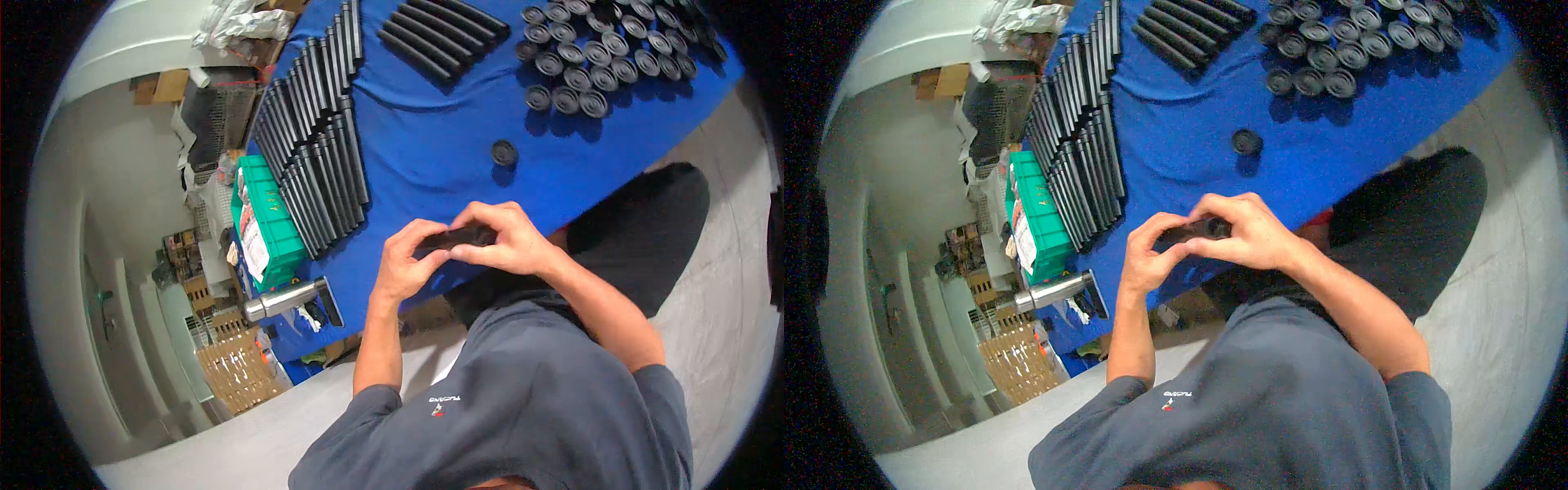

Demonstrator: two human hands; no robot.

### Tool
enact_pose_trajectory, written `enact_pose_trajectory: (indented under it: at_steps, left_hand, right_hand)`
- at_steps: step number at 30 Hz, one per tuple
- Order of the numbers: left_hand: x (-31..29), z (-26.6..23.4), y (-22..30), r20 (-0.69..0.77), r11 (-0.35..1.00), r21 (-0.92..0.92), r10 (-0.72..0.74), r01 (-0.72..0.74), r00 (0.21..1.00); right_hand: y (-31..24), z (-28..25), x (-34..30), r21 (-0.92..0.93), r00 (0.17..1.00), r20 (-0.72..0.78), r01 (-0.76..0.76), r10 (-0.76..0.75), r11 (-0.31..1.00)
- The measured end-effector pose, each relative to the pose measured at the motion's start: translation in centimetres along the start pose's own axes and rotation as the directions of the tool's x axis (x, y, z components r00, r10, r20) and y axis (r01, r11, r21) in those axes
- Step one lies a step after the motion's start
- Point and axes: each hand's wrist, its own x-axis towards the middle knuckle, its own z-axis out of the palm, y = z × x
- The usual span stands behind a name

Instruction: Arranging black plastic tubes on a table and attaching end caps to them.

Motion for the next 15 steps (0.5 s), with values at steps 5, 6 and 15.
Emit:
enact_pose_trajectory:
  at_steps: [5,6,15]
  left_hand:
    - [1.9,3.0,1.5,-0.477,0.815,0.573,0.421,-0.091,0.771]
    - [2.0,3.4,1.2,-0.577,0.860,0.507,0.388,-0.057,0.719]
    - [5.4,4.6,-1.3,0.112,0.260,-0.960,0.015,0.104,0.994]
  right_hand:
    - [0.6,0.3,-0.7,0.267,0.948,-0.214,-0.175,0.235,0.948]
    - [0.5,0.6,-0.8,0.252,0.954,-0.196,-0.173,0.225,0.952]
    - [0.3,0.5,0.2,0.204,0.976,-0.141,-0.134,0.165,0.970]
